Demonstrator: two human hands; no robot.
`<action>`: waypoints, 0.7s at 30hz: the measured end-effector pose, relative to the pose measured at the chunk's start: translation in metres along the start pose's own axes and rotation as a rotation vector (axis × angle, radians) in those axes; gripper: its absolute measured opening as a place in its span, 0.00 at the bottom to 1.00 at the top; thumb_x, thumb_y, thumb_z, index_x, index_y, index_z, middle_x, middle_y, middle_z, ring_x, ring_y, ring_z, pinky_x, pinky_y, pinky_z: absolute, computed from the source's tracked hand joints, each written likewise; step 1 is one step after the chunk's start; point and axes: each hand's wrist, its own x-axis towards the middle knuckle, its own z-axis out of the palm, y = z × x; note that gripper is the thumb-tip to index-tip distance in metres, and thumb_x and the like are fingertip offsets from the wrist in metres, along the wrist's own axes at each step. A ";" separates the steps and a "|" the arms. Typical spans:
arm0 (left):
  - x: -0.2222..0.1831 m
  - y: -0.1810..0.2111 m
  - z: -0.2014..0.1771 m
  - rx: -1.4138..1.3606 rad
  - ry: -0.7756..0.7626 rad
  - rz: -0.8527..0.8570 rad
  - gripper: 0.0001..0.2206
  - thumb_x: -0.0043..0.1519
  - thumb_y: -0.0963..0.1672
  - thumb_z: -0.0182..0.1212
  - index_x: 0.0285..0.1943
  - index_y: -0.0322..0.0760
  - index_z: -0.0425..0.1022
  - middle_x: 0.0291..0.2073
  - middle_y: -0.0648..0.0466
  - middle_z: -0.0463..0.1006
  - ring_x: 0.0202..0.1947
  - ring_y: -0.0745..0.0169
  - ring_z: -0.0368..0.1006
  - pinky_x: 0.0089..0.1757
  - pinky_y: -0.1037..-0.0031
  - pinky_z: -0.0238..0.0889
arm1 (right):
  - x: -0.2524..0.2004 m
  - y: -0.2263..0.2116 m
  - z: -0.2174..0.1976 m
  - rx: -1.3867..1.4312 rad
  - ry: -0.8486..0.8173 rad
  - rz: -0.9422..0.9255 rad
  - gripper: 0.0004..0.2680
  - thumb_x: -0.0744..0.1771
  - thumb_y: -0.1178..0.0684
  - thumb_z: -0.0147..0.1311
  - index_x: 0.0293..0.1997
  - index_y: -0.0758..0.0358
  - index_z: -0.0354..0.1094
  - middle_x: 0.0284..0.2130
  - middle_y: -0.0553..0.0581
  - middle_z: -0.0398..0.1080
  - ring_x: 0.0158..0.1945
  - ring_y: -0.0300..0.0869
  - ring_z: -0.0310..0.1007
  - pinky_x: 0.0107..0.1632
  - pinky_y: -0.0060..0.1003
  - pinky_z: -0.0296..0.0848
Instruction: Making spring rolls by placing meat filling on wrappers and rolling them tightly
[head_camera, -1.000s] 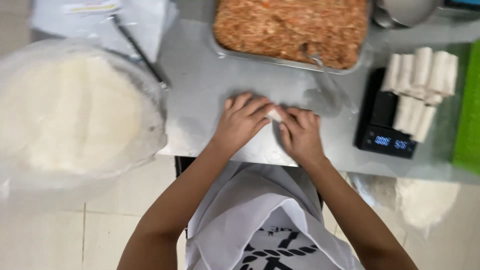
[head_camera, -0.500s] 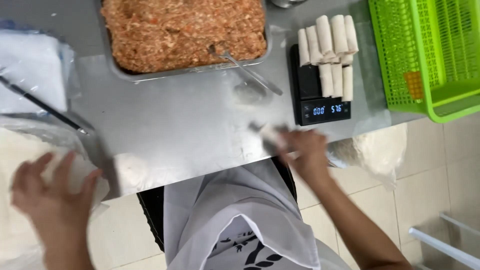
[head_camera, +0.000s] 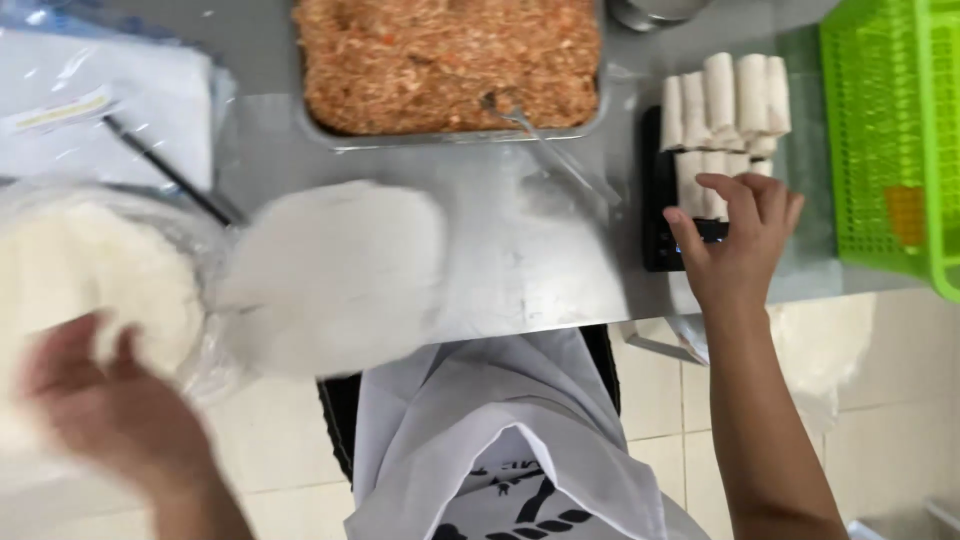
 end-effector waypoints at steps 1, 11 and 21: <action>-0.003 -0.031 -0.005 0.131 -0.361 0.301 0.14 0.57 0.45 0.52 0.51 0.45 0.74 0.51 0.58 0.74 0.61 0.62 0.69 0.62 0.64 0.60 | 0.013 -0.016 0.005 0.118 -0.023 -0.061 0.16 0.71 0.40 0.58 0.54 0.64 0.75 0.47 0.65 0.65 0.51 0.58 0.64 0.57 0.52 0.60; -0.076 -0.049 0.026 0.574 -1.101 0.643 0.17 0.62 0.43 0.67 0.60 0.45 0.81 0.53 0.50 0.78 0.54 0.51 0.76 0.48 0.68 0.72 | 0.050 -0.064 0.009 -0.156 -0.311 -0.189 0.10 0.72 0.57 0.56 0.60 0.50 0.78 0.32 0.53 0.70 0.33 0.48 0.77 0.39 0.36 0.74; -0.058 -0.108 0.160 0.621 -1.085 1.194 0.14 0.61 0.56 0.63 0.54 0.68 0.81 0.57 0.67 0.75 0.60 0.58 0.65 0.52 0.58 0.51 | 0.110 -0.103 0.048 -0.501 -0.322 -0.499 0.09 0.70 0.50 0.54 0.55 0.41 0.77 0.31 0.49 0.70 0.36 0.40 0.76 0.32 0.30 0.78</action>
